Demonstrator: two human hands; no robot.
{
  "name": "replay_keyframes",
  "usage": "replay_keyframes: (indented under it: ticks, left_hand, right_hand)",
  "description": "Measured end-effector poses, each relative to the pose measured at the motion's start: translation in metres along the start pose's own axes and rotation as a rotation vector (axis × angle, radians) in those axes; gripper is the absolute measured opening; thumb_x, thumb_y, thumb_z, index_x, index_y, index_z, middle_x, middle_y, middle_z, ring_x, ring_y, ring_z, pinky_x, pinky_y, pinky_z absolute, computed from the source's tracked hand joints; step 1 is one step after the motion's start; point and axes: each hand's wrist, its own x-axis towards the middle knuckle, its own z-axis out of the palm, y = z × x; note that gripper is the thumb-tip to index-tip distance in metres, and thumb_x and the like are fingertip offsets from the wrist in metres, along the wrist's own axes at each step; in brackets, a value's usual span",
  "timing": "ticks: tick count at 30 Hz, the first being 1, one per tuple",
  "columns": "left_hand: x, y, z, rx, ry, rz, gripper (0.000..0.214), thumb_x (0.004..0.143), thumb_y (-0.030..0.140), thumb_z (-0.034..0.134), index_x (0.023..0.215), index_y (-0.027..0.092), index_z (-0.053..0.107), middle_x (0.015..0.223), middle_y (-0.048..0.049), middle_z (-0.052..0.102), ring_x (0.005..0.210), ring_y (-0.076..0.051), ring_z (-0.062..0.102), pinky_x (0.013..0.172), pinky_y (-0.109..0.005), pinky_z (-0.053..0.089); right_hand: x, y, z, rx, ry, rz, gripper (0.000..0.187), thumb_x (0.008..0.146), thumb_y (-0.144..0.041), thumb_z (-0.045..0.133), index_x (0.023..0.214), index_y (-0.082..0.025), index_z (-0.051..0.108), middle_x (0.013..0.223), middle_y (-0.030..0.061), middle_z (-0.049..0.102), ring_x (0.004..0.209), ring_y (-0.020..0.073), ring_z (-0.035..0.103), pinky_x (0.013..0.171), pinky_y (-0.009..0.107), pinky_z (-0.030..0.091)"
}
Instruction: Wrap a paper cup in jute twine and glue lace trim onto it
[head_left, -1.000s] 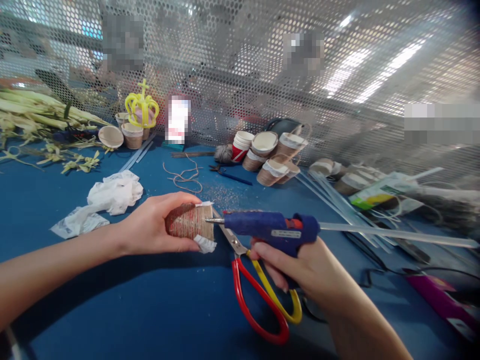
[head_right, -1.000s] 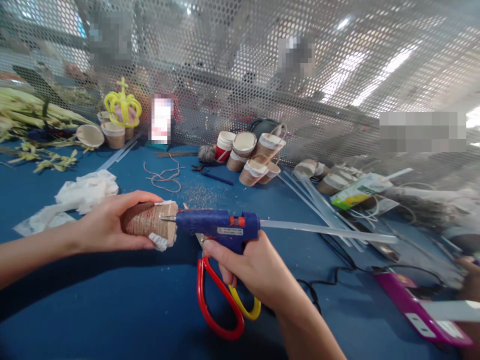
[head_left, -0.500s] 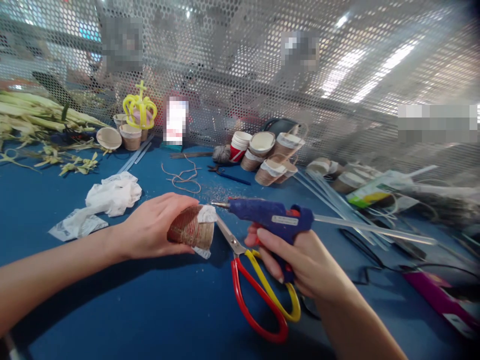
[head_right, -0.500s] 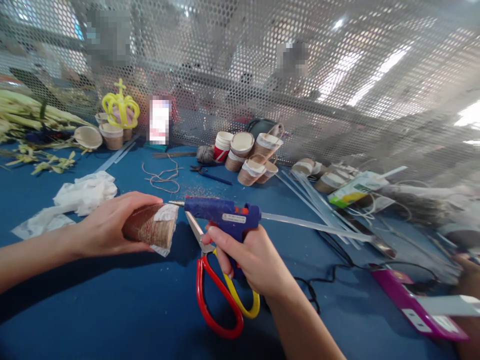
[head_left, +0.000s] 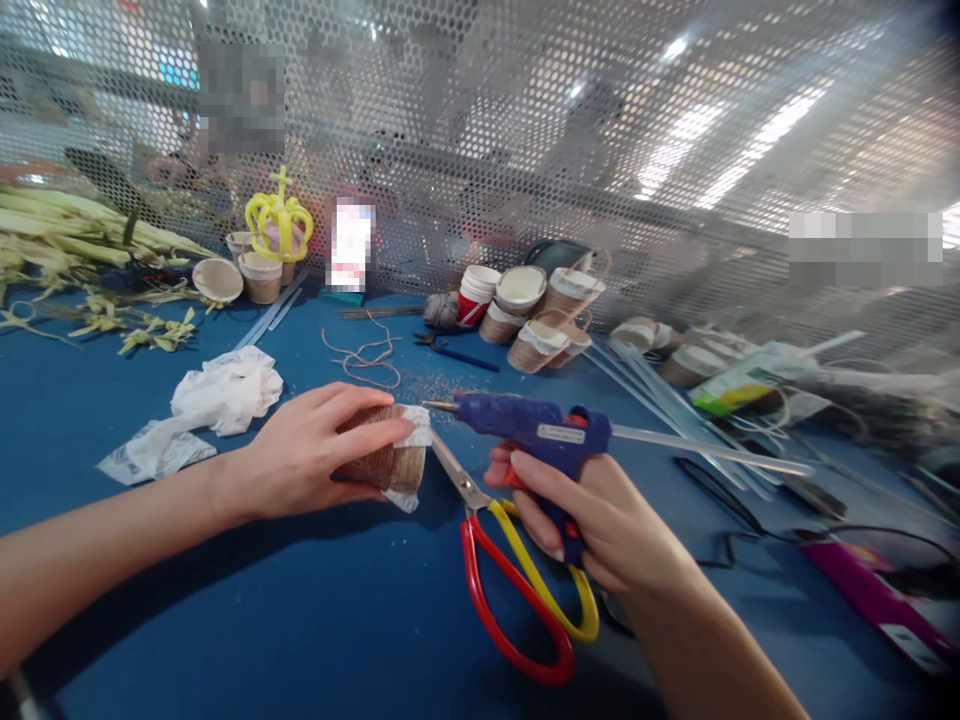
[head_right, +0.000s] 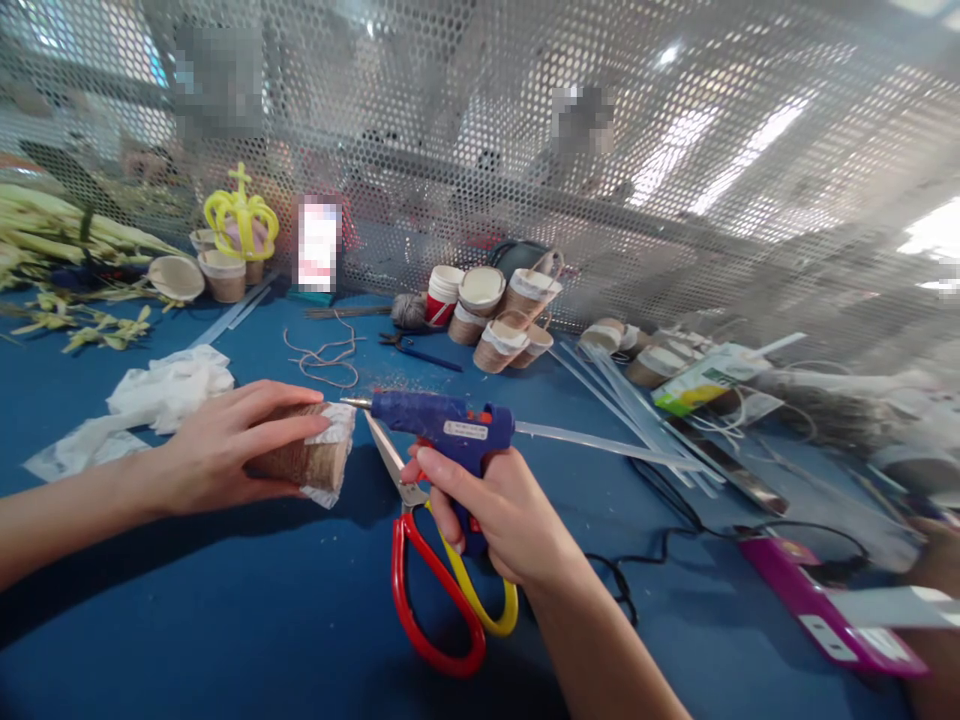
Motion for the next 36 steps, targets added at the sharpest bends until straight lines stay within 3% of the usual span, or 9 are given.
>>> replay_keyframes:
  ticks: [7,13,19,28,36]
  left_hand:
    - [-0.0024,-0.003,0.0034,-0.073,0.015,-0.07,0.053,0.074,0.038,0.064,0.117,0.018,0.04,0.115,-0.0148,0.057,0.106,-0.026,0.055,0.085,-0.039,0.048]
    - [-0.0025,-0.0041,0.0045,-0.089,-0.007,-0.127,0.056,0.071,0.041,0.065,0.115,0.016,0.042,0.115,-0.0147,0.059,0.108,-0.026,0.055,0.087,-0.038,0.046]
    - [0.0005,-0.0033,0.0006,-0.094,-0.048,-0.174,0.055,0.071,0.038,0.066,0.115,0.017,0.041,0.114,-0.0126,0.06,0.105,-0.024,0.056,0.087,-0.037,0.047]
    - [0.001,-0.0004,0.0014,-0.131,-0.046,-0.212,0.058,0.067,0.041,0.068,0.112,0.017,0.041,0.111,-0.0122,0.061,0.102,-0.025,0.058,0.084,-0.036,0.048]
    - [0.003,0.0034,-0.0006,-0.147,-0.09,-0.2,0.06,0.067,0.041,0.069,0.114,0.018,0.039,0.109,-0.0112,0.062,0.098,-0.024,0.06,0.081,-0.035,0.049]
  right_hand:
    - [-0.0024,-0.001,0.0036,-0.006,0.001,-0.009,0.024,0.079,-0.038,0.057,0.074,-0.015,0.062,0.035,-0.0072,0.042,0.031,0.004,0.03,0.035,0.018,0.02]
    - [0.0005,0.0003,-0.0017,-0.115,-0.127,-0.013,0.028,0.083,-0.039,0.052,0.076,-0.014,0.059,0.033,-0.0076,0.044,0.032,0.0051,0.035,0.042,0.02,0.032]
    - [-0.0018,-0.0048,0.0003,-0.198,-0.202,0.007,0.026,0.078,-0.04,0.057,0.072,-0.014,0.057,0.034,-0.0073,0.046,0.032,0.0049,0.037,0.037,0.019,0.03]
    - [-0.0021,-0.0037,0.0003,-0.193,-0.103,-0.054,0.031,0.079,-0.044,0.054,0.074,-0.015,0.058,0.033,-0.0081,0.044,0.032,0.0053,0.037,0.043,0.022,0.036]
    - [-0.0033,-0.0066,0.0076,-0.278,-0.09,0.006,0.021,0.078,-0.038,0.057,0.076,-0.017,0.055,0.035,-0.0094,0.045,0.033,0.0059,0.04,0.043,0.021,0.04]
